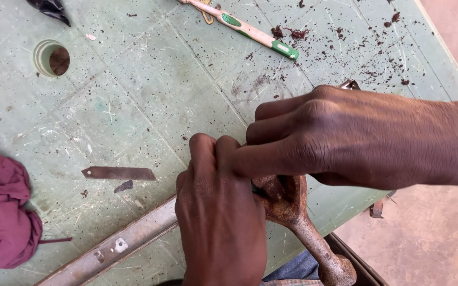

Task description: Reassembling stove burner components by attaching burner heads to a metal rail using clips and pliers.

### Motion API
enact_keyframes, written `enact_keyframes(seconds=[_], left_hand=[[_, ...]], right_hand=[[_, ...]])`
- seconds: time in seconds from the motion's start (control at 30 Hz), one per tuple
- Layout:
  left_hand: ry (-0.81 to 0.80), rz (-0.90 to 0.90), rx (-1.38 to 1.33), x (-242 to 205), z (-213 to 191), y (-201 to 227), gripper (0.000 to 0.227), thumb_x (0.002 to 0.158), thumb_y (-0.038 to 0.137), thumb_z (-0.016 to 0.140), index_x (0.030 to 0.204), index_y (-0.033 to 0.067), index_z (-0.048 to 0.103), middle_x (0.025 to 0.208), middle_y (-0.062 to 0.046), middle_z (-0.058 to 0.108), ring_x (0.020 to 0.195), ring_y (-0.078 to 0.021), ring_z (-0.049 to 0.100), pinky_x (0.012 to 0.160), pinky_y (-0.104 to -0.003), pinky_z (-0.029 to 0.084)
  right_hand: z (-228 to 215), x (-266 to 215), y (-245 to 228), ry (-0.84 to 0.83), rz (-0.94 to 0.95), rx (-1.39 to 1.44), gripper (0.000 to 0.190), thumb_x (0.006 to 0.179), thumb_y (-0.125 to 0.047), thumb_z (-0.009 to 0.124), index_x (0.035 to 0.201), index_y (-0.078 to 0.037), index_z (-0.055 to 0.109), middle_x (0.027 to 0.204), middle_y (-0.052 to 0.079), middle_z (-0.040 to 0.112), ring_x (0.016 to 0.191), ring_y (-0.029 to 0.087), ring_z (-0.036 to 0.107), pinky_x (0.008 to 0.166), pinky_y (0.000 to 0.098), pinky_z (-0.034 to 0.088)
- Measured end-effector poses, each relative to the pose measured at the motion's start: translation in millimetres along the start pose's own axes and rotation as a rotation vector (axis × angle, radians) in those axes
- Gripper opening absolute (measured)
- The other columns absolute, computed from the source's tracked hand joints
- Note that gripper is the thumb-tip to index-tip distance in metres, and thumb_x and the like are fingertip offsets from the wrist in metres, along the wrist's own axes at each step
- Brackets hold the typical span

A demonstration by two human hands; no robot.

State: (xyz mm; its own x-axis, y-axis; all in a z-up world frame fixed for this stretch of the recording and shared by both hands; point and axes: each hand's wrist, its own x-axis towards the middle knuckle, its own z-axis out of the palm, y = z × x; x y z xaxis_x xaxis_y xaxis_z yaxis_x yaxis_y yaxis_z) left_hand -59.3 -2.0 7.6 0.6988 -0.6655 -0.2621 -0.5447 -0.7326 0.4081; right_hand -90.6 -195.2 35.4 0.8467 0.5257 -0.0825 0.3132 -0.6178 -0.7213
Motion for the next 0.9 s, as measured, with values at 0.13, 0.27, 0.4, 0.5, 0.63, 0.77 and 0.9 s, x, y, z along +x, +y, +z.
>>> enact_keyframes(seconds=[0.13,0.27,0.4,0.5,0.63,0.77,0.9], left_hand=[[0.077,-0.001,-0.032,-4.0,2.8,-0.8,0.052,0.05,-0.002,0.082,0.091,0.0133,0.055,0.102,-0.006,0.054,0.081,-0.0338,0.064,0.075,-0.047,0.052],[-0.028,-0.098,-0.151,-3.8,-8.2,1.4,0.044,0.063,-0.005,0.082,0.096,0.0149,0.063,0.106,-0.004,0.056,0.088,-0.0332,0.066,0.077,-0.051,0.051],[0.03,-0.054,-0.163,-6.0,-6.8,1.7,0.045,0.057,-0.01,0.075,0.094,0.012,0.062,0.107,-0.008,0.056,0.084,-0.0423,0.063,0.071,-0.056,0.047],[0.06,-0.026,-0.162,-4.6,-5.0,1.7,0.048,0.054,-0.013,0.075,0.094,0.0099,0.062,0.106,-0.009,0.056,0.085,-0.0425,0.062,0.073,-0.055,0.048],[0.121,0.023,-0.092,-6.1,0.9,3.3,0.051,0.047,-0.008,0.081,0.088,0.0092,0.056,0.103,-0.009,0.056,0.087,-0.0414,0.061,0.076,-0.052,0.048],[0.099,-0.007,-0.177,-7.1,-1.9,3.1,0.055,0.046,-0.009,0.083,0.094,0.0094,0.063,0.107,-0.01,0.057,0.088,-0.0419,0.061,0.077,-0.052,0.046],[0.135,0.0,-0.216,-6.2,2.4,0.6,0.064,0.039,-0.008,0.085,0.095,0.0111,0.062,0.107,-0.007,0.057,0.09,-0.0373,0.062,0.081,-0.048,0.046]], right_hand=[[7.2,-6.3,8.3,0.141,-0.103,-0.004,0.042,0.081,0.017,0.051,0.118,-0.003,0.059,0.076,0.012,0.056,0.073,0.033,0.055,0.05,0.0452,0.042],[29.2,-17.3,-5.6,0.325,-0.179,-0.189,0.025,0.107,-0.012,0.035,0.097,-0.002,0.056,0.084,0.012,0.056,0.076,0.032,0.054,0.066,0.0424,0.051],[51.1,-25.9,-9.9,0.379,0.042,-0.577,0.017,0.107,-0.008,0.048,0.116,-0.006,0.062,0.094,0.008,0.056,0.08,0.027,0.056,0.055,0.0376,0.048],[54.1,-21.9,-9.5,0.334,0.108,-0.681,0.011,0.107,-0.006,0.049,0.11,-0.009,0.059,0.095,0.008,0.052,0.079,0.027,0.051,0.057,0.0377,0.046],[48.8,-9.3,-6.2,0.308,-0.018,-1.014,0.02,0.113,-0.017,0.054,0.096,-0.01,0.062,0.095,0.003,0.05,0.085,0.022,0.051,0.075,0.0346,0.045],[31.2,-11.2,16.0,0.17,-0.086,-0.766,0.013,0.095,-0.012,0.07,0.103,-0.009,0.06,0.105,0.007,0.058,0.102,0.026,0.058,0.089,0.0403,0.058],[23.4,-8.7,21.3,0.133,-0.088,-0.415,0.016,0.11,-0.014,0.045,0.098,-0.007,0.053,0.097,0.009,0.051,0.087,0.029,0.05,0.075,0.0422,0.047]])
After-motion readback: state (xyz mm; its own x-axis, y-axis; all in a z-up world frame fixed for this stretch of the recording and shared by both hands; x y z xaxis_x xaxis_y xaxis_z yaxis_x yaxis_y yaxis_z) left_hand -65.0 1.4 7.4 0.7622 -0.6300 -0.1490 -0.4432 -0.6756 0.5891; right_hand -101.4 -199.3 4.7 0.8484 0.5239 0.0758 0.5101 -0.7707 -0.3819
